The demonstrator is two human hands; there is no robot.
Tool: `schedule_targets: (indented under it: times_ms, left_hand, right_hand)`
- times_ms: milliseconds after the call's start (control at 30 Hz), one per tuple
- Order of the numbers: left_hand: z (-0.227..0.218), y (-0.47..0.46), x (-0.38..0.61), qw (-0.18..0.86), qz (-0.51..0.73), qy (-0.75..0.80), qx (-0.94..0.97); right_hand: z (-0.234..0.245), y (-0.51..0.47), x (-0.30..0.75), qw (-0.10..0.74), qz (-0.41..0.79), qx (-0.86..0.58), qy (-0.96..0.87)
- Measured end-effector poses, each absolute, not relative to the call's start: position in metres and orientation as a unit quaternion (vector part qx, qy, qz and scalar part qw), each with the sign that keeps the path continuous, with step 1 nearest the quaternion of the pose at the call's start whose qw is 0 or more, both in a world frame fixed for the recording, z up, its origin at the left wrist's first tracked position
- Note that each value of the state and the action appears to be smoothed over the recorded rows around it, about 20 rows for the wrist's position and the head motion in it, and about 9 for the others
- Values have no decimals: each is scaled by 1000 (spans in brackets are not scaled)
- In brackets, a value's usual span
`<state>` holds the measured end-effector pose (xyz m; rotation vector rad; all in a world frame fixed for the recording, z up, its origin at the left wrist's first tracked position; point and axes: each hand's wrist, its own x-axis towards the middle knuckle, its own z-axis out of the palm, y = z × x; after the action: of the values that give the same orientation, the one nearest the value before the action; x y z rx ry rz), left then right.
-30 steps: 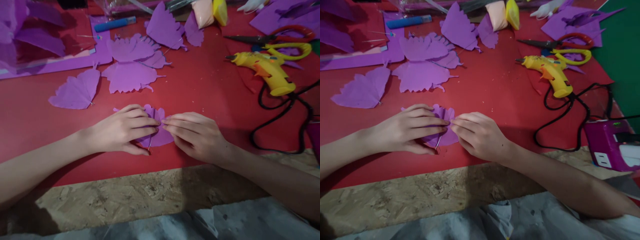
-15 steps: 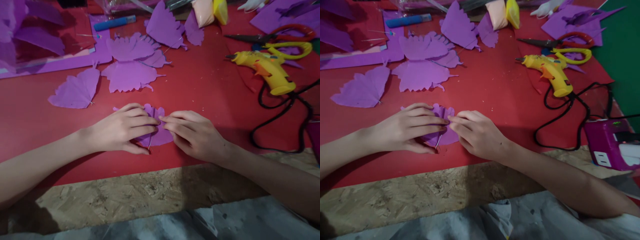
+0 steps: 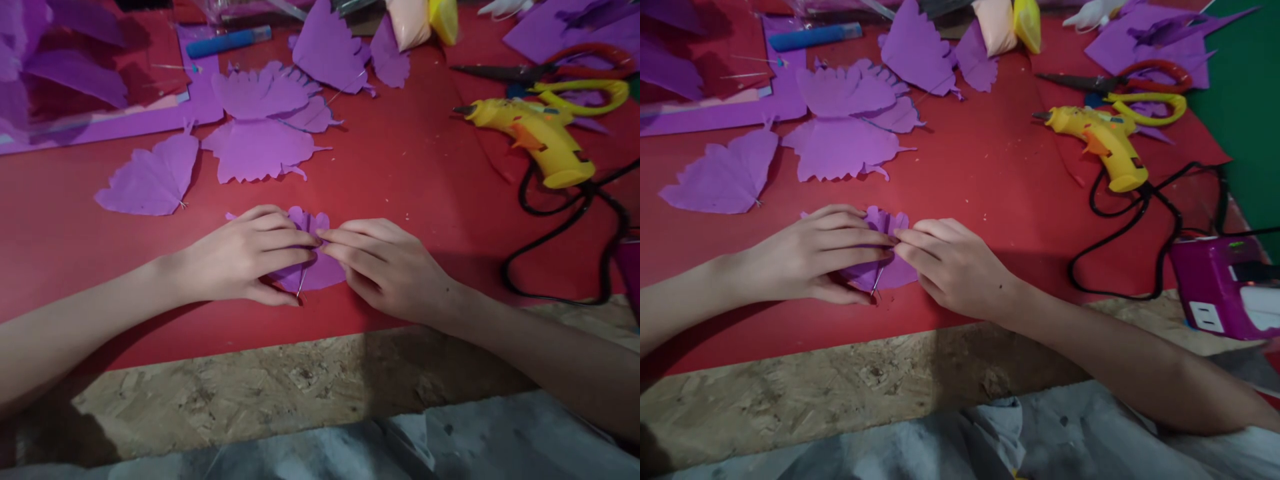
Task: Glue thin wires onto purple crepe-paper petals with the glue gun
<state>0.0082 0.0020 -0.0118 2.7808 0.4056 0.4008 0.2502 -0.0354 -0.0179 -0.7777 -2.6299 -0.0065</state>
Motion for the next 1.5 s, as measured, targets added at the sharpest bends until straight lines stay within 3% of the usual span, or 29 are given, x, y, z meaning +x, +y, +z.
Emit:
schedule_targets:
  times_ms: [1000, 1500]
  left_hand:
    - [-11, -3, 12, 82, 180, 147, 969]
    - [-14, 1, 15, 148, 147, 206, 956]
  right_hand:
    - [-15, -33, 248, 231, -28, -256, -938]
    - [-15, -34, 248, 229, -30, -256, -939]
